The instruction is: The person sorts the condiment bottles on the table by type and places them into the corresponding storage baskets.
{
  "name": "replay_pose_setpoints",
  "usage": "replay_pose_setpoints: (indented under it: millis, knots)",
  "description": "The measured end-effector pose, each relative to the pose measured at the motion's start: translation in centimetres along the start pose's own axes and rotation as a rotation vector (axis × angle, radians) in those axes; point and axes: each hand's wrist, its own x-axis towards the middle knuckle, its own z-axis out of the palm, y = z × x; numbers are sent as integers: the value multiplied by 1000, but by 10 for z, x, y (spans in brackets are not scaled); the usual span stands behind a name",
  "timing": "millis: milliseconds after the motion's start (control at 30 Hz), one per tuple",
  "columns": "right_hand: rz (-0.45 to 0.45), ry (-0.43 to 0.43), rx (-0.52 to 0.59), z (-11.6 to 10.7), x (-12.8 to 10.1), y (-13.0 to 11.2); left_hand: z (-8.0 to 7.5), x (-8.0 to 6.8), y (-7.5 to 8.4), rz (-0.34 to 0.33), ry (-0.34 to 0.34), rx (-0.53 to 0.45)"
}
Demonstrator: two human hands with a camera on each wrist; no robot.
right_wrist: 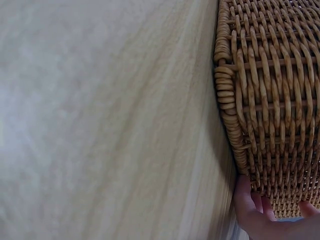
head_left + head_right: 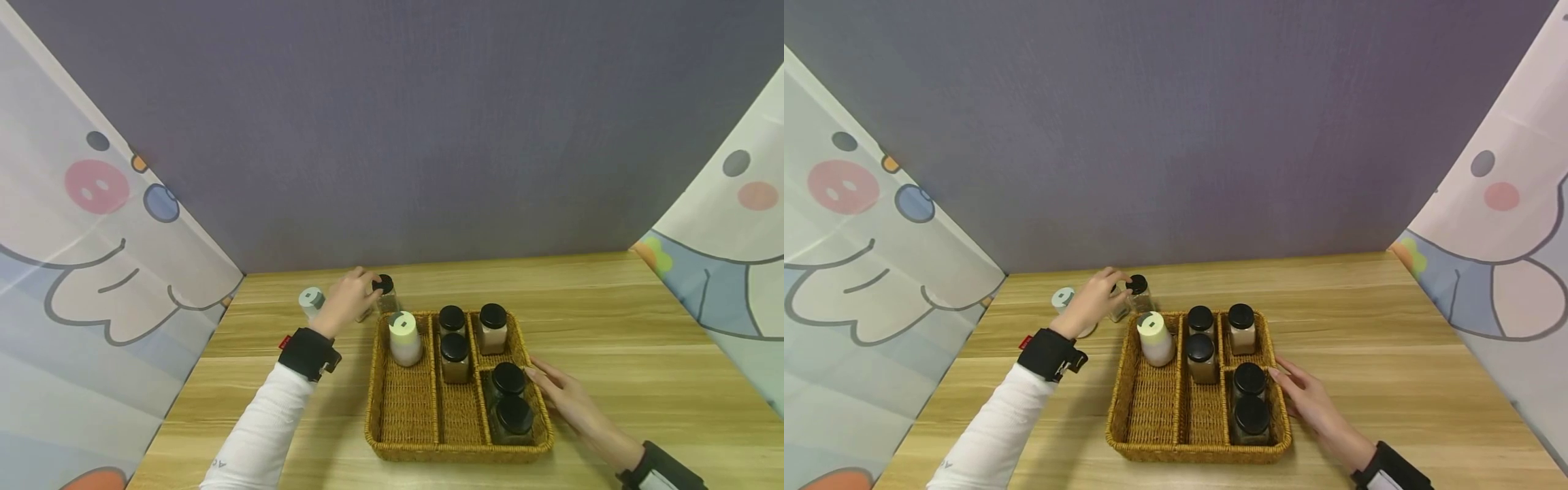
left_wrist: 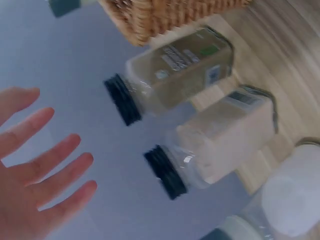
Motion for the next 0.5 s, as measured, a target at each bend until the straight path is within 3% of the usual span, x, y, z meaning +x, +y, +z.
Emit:
replay_pose_setpoints:
  millis: [300,500]
  knots:
    - [-1,1,52,1,0,0,10,-3,-16,-99,81,-29]
    - [5,5,53,2,0,-1,17,-3,-22,-131,101,22]
